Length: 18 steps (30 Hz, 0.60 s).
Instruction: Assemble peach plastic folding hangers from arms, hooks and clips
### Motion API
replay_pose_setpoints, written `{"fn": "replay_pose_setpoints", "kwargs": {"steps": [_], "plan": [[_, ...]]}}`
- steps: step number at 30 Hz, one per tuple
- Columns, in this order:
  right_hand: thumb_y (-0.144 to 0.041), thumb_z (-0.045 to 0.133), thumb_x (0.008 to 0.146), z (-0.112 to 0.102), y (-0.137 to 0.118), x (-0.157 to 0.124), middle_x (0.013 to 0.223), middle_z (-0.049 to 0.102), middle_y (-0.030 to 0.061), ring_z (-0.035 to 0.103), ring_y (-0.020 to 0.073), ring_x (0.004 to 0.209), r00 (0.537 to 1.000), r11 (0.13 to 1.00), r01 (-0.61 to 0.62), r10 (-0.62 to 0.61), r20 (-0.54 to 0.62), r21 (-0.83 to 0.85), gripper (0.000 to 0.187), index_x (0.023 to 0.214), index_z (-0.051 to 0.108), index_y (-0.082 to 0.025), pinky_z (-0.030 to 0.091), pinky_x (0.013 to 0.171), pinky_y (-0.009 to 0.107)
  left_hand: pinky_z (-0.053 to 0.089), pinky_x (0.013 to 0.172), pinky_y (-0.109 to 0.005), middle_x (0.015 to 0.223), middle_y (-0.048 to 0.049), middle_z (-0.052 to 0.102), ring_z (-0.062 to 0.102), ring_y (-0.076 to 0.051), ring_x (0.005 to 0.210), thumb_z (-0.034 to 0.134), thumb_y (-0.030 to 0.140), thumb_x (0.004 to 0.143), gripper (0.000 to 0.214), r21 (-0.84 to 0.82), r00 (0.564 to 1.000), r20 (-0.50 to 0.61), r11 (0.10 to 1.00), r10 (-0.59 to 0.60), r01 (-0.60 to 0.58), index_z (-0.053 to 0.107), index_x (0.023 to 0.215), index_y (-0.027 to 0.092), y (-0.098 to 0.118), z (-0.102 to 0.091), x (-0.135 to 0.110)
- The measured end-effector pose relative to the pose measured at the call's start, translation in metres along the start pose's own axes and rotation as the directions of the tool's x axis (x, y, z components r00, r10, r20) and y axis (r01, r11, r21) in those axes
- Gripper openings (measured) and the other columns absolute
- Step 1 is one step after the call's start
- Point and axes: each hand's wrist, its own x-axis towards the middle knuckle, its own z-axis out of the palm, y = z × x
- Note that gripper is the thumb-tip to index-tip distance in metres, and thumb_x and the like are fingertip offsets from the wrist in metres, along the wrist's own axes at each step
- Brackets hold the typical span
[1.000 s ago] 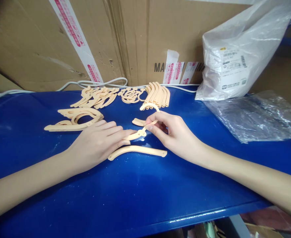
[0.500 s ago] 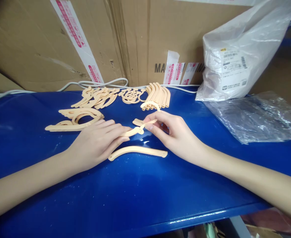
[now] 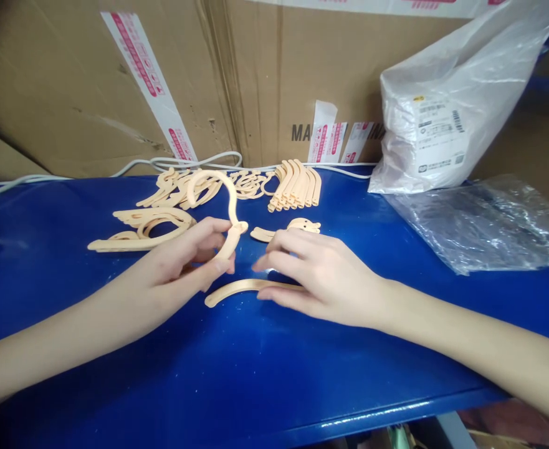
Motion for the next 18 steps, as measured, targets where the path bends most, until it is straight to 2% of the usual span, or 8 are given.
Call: {"fn": "replay_pose_setpoints", "kwargs": {"steps": [4, 7, 10, 13, 16, 18], "plan": [[-0.038, 0.051, 0.093, 0.003, -0.002, 0.000, 0.104, 0.061, 0.0081, 0.058, 0.0190, 0.088, 0.997, 0.991, 0.041, -0.033, 0.070, -0.124, 0.025, 0.098, 0.065, -0.018, 0.045, 0.075, 0.032, 0.032, 0.043, -0.014, 0.066, 0.0059, 0.049, 0.039, -0.004, 0.048, 0.039, 0.037, 0.099, 0.025, -0.314, 0.991, 0.035, 0.940, -0.133, 0.137, 0.049, 0.087, 0.018, 0.006, 0.000, 0.001], [-0.030, 0.044, 0.097, 0.004, -0.003, 0.002, 0.101, 0.062, 0.0077, 0.057, 0.0190, 0.087, 0.996, 0.989, 0.028, -0.016, 0.083, -0.145, 0.023, 0.096, 0.064, -0.018, 0.044, 0.076, 0.033, 0.026, 0.034, -0.011, 0.062, 0.0061, 0.052, 0.035, -0.001, 0.039, 0.043, 0.039, 0.097, 0.025, -0.453, 0.977, 0.068, 0.866, -0.204, 0.212, 0.053, 0.088, 0.017, 0.007, -0.001, 0.004], [-0.026, 0.040, 0.098, 0.003, -0.002, 0.002, 0.093, 0.063, 0.0067, 0.056, 0.0188, 0.083, 0.997, 0.993, 0.006, 0.004, 0.078, -0.122, 0.022, 0.094, 0.059, -0.017, 0.042, 0.077, 0.034, 0.036, 0.034, -0.011, 0.067, 0.0028, 0.063, 0.045, -0.003, 0.036, 0.050, 0.039, 0.094, 0.023, -0.532, 0.956, 0.084, 0.799, -0.279, 0.280, 0.056, 0.092, 0.017, 0.004, -0.002, 0.006], [-0.022, 0.039, 0.097, 0.003, 0.002, 0.002, 0.088, 0.062, 0.0057, 0.054, 0.0179, 0.080, 0.998, 0.998, -0.019, 0.023, 0.051, -0.066, 0.017, 0.095, 0.056, -0.017, 0.041, 0.075, 0.032, 0.050, 0.044, -0.015, 0.077, -0.0005, 0.070, 0.062, -0.008, 0.047, 0.057, 0.039, 0.090, 0.021, -0.613, 0.928, 0.130, 0.707, -0.349, 0.352, 0.060, 0.095, 0.019, -0.001, -0.005, 0.007], [-0.015, 0.039, 0.096, 0.004, 0.007, 0.001, 0.091, 0.061, 0.0069, 0.054, 0.0172, 0.083, 1.000, 0.999, -0.028, 0.028, -0.006, -0.041, 0.015, 0.099, 0.053, -0.015, 0.042, 0.075, 0.029, 0.054, 0.047, -0.016, 0.078, -0.0011, 0.072, 0.066, -0.011, 0.052, 0.062, 0.039, 0.087, 0.022, -0.660, 0.897, 0.204, 0.621, -0.393, 0.422, 0.061, 0.100, 0.021, -0.005, -0.005, 0.007], [-0.012, 0.038, 0.095, 0.003, 0.010, 0.000, 0.091, 0.061, 0.0072, 0.054, 0.0173, 0.084, 1.000, 0.997, -0.015, 0.012, -0.028, -0.080, 0.015, 0.099, 0.053, -0.014, 0.042, 0.075, 0.029, 0.055, 0.049, -0.016, 0.079, -0.0016, 0.072, 0.067, -0.011, 0.053, 0.063, 0.036, 0.087, 0.020, -0.683, 0.885, 0.226, 0.582, -0.407, 0.442, 0.060, 0.100, 0.020, -0.006, -0.005, 0.006]]}}
